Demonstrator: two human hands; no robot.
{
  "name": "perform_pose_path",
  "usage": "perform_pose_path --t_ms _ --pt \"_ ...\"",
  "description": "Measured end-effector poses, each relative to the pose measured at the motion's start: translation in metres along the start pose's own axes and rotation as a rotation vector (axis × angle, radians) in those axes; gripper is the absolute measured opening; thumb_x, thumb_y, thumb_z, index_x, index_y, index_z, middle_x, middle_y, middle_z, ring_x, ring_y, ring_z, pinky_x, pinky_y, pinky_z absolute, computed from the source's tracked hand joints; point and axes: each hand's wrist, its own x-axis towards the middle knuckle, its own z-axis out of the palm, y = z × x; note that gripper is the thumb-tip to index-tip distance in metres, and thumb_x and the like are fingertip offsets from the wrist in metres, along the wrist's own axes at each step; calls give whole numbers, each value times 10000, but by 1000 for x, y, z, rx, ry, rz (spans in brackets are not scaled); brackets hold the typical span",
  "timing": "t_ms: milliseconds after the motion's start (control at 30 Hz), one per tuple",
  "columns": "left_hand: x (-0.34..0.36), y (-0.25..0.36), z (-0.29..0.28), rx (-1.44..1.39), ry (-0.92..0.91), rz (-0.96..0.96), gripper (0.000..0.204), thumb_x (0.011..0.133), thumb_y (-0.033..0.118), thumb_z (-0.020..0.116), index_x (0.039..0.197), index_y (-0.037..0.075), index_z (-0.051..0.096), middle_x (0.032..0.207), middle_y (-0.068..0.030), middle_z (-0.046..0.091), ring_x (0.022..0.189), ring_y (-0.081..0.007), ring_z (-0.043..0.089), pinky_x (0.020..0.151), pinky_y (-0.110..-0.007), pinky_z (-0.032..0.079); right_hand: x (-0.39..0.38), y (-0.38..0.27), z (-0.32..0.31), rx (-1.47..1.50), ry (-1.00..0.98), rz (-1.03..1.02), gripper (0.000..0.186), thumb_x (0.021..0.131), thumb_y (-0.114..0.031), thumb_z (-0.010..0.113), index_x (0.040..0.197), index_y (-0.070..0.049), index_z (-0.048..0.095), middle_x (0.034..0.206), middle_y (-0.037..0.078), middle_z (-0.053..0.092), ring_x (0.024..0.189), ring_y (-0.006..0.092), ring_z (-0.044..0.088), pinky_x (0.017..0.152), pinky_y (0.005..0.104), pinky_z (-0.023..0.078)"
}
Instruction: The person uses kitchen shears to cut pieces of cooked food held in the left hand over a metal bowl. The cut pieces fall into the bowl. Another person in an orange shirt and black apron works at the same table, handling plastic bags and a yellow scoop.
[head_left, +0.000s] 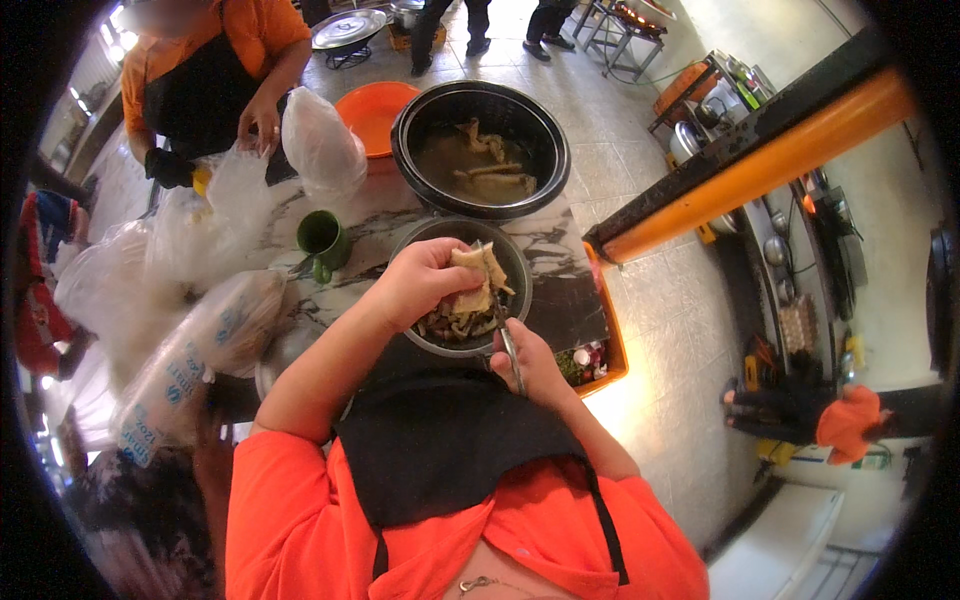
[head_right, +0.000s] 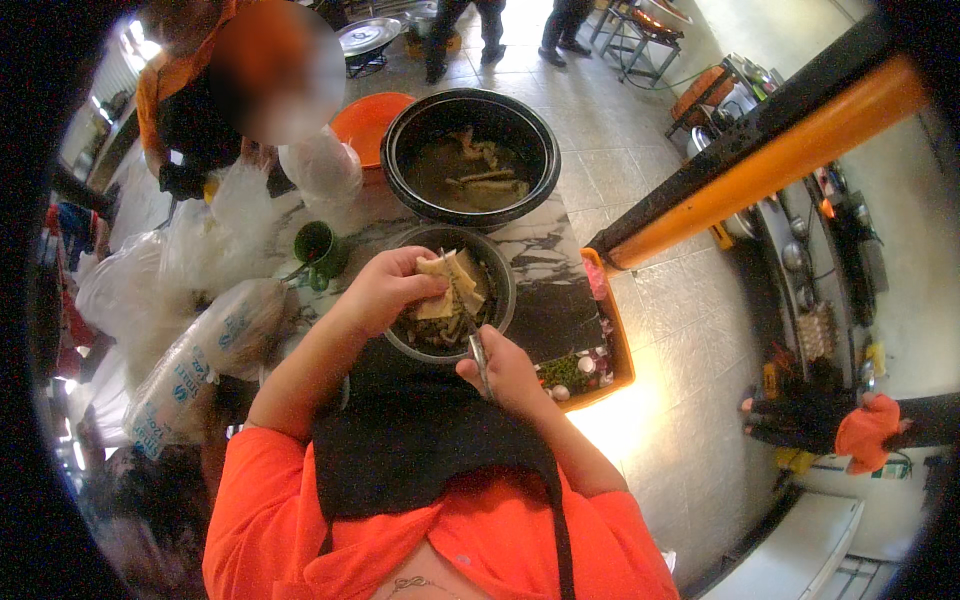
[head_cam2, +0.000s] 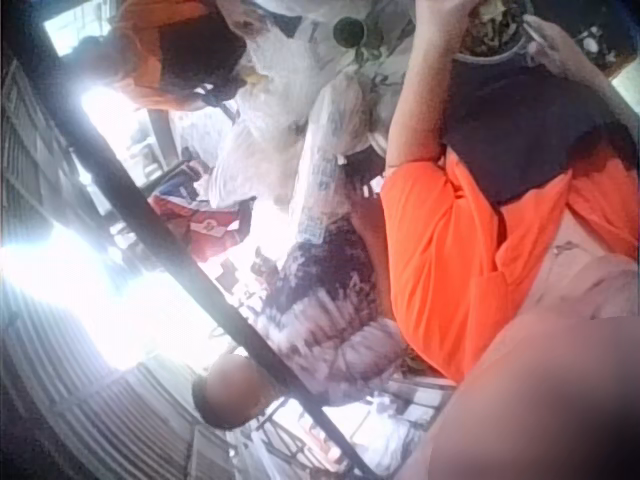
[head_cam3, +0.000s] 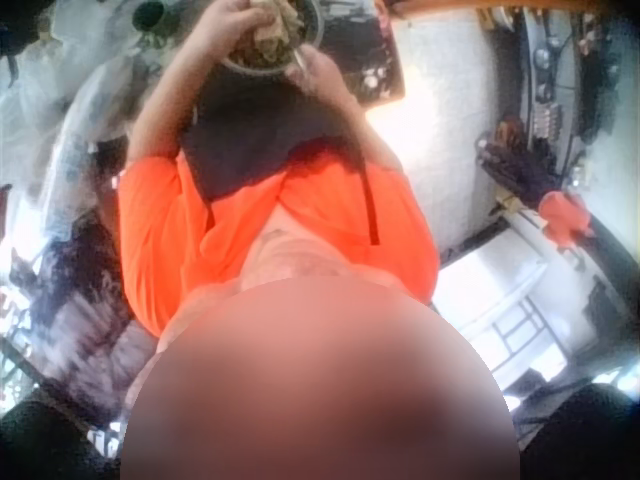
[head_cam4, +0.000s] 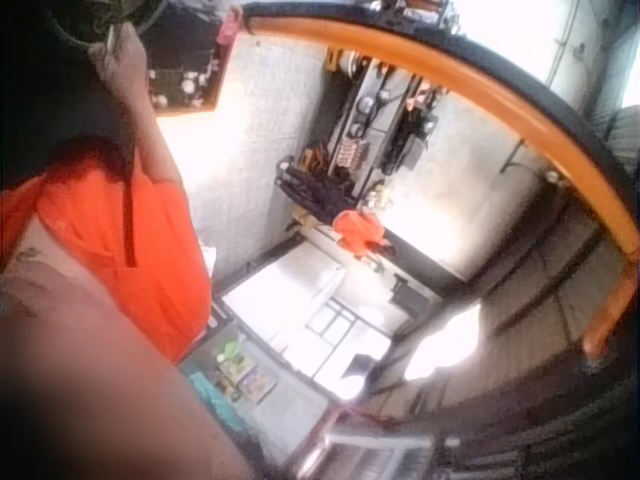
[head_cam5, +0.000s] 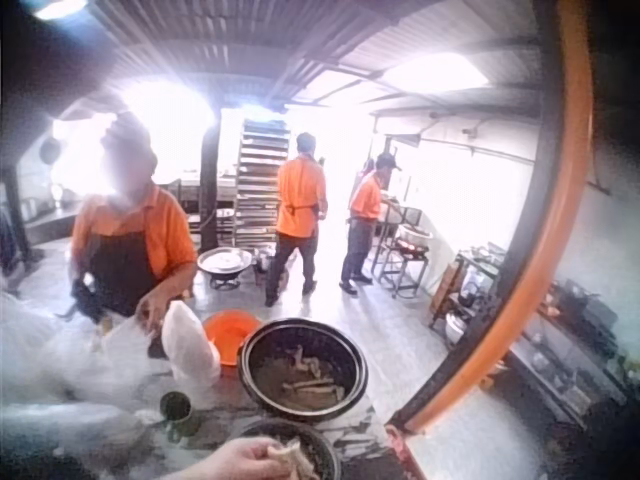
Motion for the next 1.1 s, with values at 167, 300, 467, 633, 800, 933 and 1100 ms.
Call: perform_pose_path --t_ms 167,300,467,633,800,933,1100 --pt "-2 -2 0 23 -46 -46 152 802 86 624 930 21 575 811 -19 607 696 -94 568 646 -236 462 2 0 0 22 -12 13 448 818 -435 618 811 -20 449 667 153 450 603 293 447 590 357 408" --pt "-3 -4 -2 28 -26 -44 159 801 80 617 945 27 575 842 -29 610 740 -111 577 676 -250 470 2 0 3 124 -58 104 441 847 -451 576 855 -22 474 686 136 485 623 285 470 621 342 419" --pt "8 -10 -16 -266 125 65 220 824 118 600 1022 25 574 877 -15 600 773 -80 557 664 -213 446 2 1 1 171 -86 148 441 867 -461 541 875 -23 496 741 131 532 701 287 537 656 337 431" --pt "14 11 -24 -311 237 230 244 861 104 557 1091 27 531 997 -30 582 889 -116 565 777 -251 462 4 -7 -8 59 -129 33 485 851 -510 532 919 -31 489 791 150 534 739 302 546 678 363 434" --pt "15 14 -19 -186 258 258 260 845 104 597 1079 23 519 991 -50 589 893 -140 578 789 -279 469 4 -9 -7 21 -120 -4 510 836 -528 538 929 -30 471 817 165 537 753 329 549 680 377 435" --pt "13 14 -9 -104 216 234 264 831 114 622 1058 33 516 932 -26 595 825 -106 567 714 -247 460 8 -13 -8 34 -107 10 537 826 -555 533 917 -29 467 803 172 530 744 344 541 672 381 433" --pt "10 16 -3 -88 173 232 253 819 100 630 1036 46 511 912 -20 591 804 -96 556 676 -229 450 8 -14 -7 30 -87 36 541 822 -564 531 883 -29 472 768 161 524 717 323 537 653 373 429"
